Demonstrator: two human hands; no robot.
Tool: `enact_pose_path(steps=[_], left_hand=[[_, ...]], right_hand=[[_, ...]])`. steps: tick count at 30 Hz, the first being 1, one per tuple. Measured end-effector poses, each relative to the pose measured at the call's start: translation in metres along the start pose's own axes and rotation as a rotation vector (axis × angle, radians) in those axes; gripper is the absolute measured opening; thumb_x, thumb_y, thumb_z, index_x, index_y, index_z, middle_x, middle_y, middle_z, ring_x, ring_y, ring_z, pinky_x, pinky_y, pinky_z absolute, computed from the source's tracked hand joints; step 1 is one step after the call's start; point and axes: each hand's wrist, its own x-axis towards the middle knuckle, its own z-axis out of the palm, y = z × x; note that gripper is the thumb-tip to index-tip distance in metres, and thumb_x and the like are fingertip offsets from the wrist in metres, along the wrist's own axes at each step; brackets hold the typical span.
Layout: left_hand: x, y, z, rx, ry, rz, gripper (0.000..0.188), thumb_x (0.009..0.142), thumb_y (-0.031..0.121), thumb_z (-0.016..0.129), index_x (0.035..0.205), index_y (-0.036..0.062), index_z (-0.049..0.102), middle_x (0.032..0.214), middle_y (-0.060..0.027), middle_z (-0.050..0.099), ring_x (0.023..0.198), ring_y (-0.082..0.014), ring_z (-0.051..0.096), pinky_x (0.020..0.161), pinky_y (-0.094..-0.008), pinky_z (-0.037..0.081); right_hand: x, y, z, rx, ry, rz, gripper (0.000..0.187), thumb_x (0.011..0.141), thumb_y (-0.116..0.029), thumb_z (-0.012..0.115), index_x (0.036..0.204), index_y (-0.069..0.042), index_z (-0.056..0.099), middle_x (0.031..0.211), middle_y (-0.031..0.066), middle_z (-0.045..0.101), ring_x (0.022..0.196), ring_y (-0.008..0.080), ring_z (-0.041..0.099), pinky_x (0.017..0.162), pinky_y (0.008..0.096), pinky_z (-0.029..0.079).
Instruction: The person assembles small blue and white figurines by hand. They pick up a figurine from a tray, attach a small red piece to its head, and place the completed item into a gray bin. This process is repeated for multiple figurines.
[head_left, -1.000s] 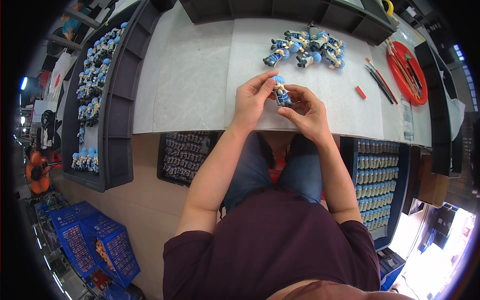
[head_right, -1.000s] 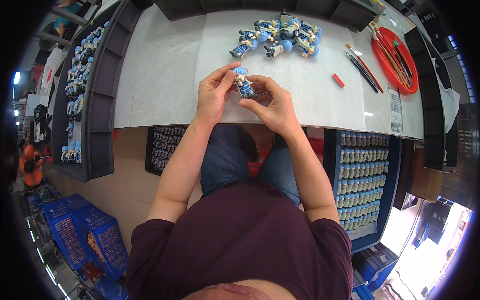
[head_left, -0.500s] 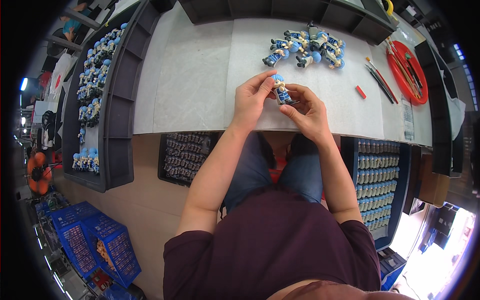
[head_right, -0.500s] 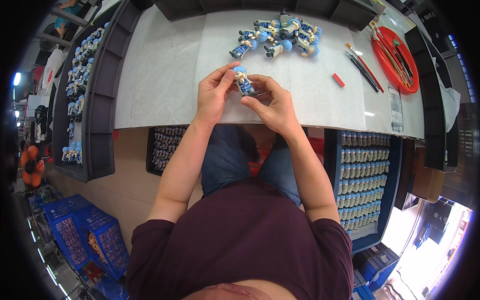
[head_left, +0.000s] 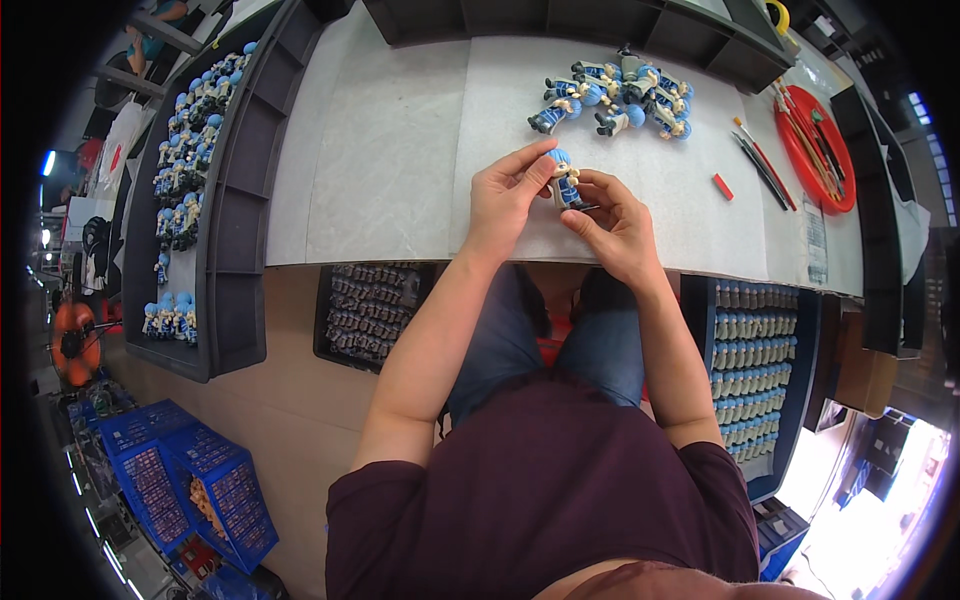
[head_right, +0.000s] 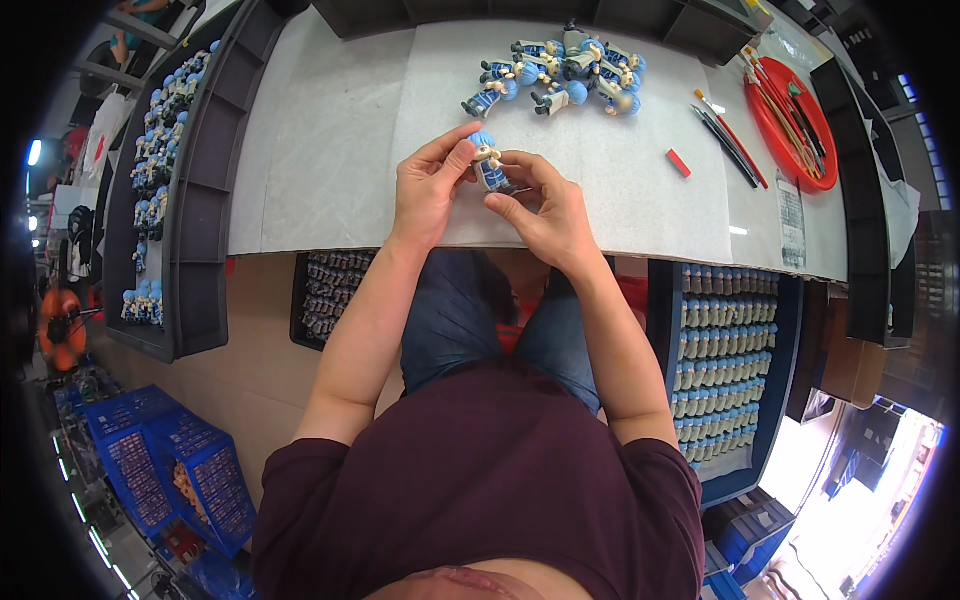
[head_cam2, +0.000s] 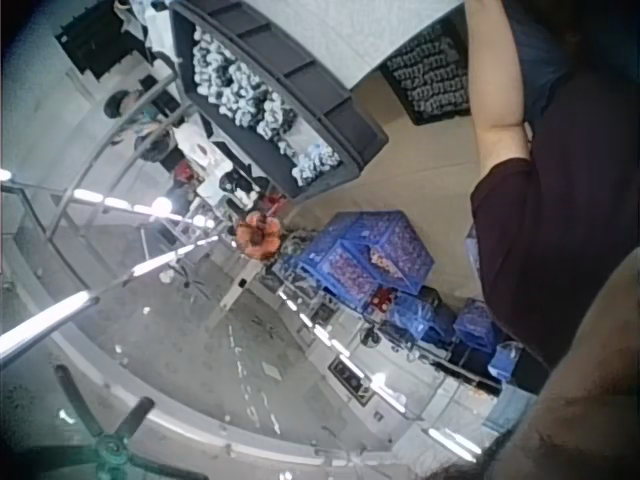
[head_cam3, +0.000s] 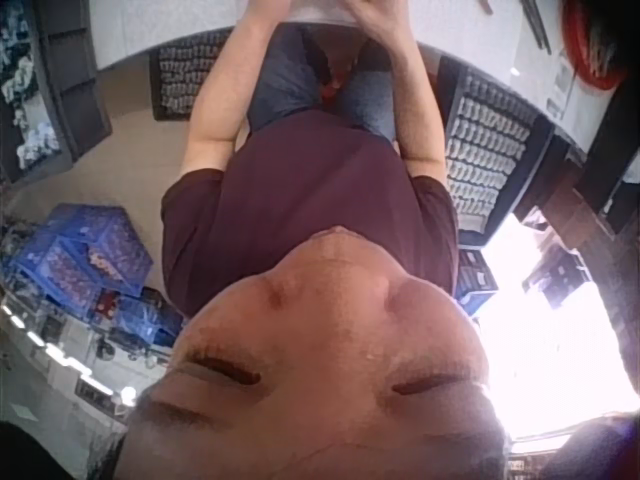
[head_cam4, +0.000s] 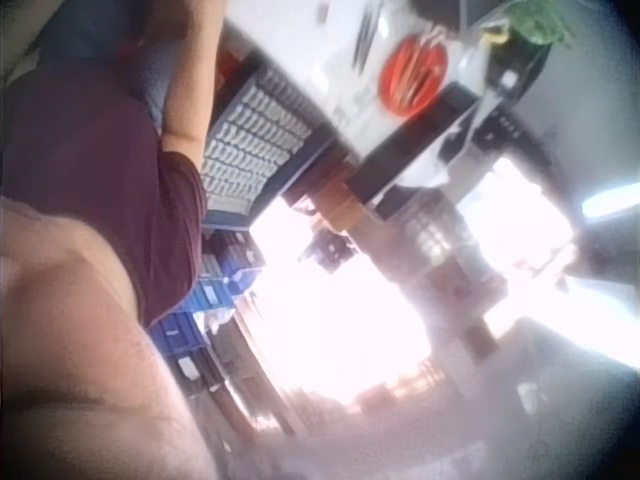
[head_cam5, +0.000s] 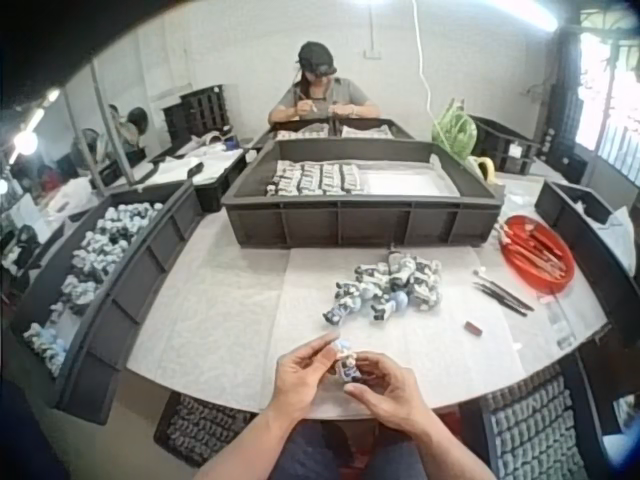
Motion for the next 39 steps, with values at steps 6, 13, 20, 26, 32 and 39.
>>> enact_pose_path(steps=[6, 13, 20, 26, 32, 39], left_hand=[[-0.001, 0.003, 0.0, -0.012, -0.055, 0.02, 0.03, 0.087, 0.009, 0.057, 0.116, 0.0005, 0.055, 0.094, -0.0042, 0.062, 0.079, -0.0083, 0.056, 0.07, -0.0219, 0.045], [-0.003, 0.006, 0.003, 0.012, -0.097, 0.041, 0.033, 0.086, 0.001, 0.054, 0.119, -0.001, 0.052, 0.097, -0.005, 0.06, 0.086, -0.0095, 0.055, 0.077, -0.023, 0.045], [-0.001, 0.004, 0.003, -0.038, -0.092, -0.046, 0.033, 0.087, 0.007, 0.055, 0.119, -0.0009, 0.052, 0.098, -0.0048, 0.06, 0.087, -0.0106, 0.056, 0.077, -0.0231, 0.045], [0.0, 0.002, 0.0, 0.002, -0.071, -0.015, 0.032, 0.088, 0.012, 0.056, 0.118, 0.0006, 0.053, 0.102, -0.0061, 0.061, 0.087, -0.01, 0.056, 0.073, -0.0236, 0.044], [0.001, 0.004, -0.004, -0.109, -0.094, 0.029, 0.031, 0.087, 0.006, 0.054, 0.118, 0.0003, 0.052, 0.111, -0.0123, 0.059, 0.094, -0.0147, 0.057, 0.081, -0.0264, 0.045], [-0.001, 0.007, 0.0, -0.095, -0.16, 0.034, 0.037, 0.086, -0.003, 0.048, 0.123, -0.0014, 0.047, 0.12, -0.016, 0.053, 0.109, -0.0226, 0.054, 0.095, -0.0334, 0.041]], right_hand=[[0.0, 0.003, -0.001, -0.037, 0.014, -0.019, 0.044, 0.076, -0.01, 0.069, 0.113, 0.003, 0.051, 0.104, 0.0188, 0.061, 0.097, 0.0216, 0.06, 0.077, 0.0298, 0.05], [0.0, 0.003, 0.0, -0.029, 0.032, -0.023, 0.044, 0.074, -0.009, 0.071, 0.112, 0.002, 0.052, 0.102, 0.0174, 0.061, 0.092, 0.0198, 0.061, 0.075, 0.0291, 0.051], [-0.002, 0.005, 0.001, 0.031, 0.09, -0.003, 0.047, 0.071, -0.006, 0.074, 0.112, 0.001, 0.052, 0.094, 0.0129, 0.061, 0.084, 0.016, 0.062, 0.07, 0.0262, 0.051], [-0.004, 0.005, 0.003, 0.037, 0.178, 0.025, 0.048, 0.071, -0.002, 0.073, 0.114, 0.0, 0.05, 0.101, 0.013, 0.056, 0.085, 0.016, 0.061, 0.069, 0.0261, 0.052], [0.002, 0.008, -0.002, 0.138, 0.149, 0.049, 0.05, 0.073, -0.003, 0.071, 0.117, 0.0, 0.047, 0.103, 0.0143, 0.056, 0.096, 0.0171, 0.057, 0.077, 0.0276, 0.051], [0.001, 0.008, -0.001, 0.163, 0.189, -0.004, 0.049, 0.074, 0.001, 0.068, 0.118, 0.0, 0.046, 0.105, 0.0146, 0.055, 0.096, 0.017, 0.057, 0.081, 0.0284, 0.049]])
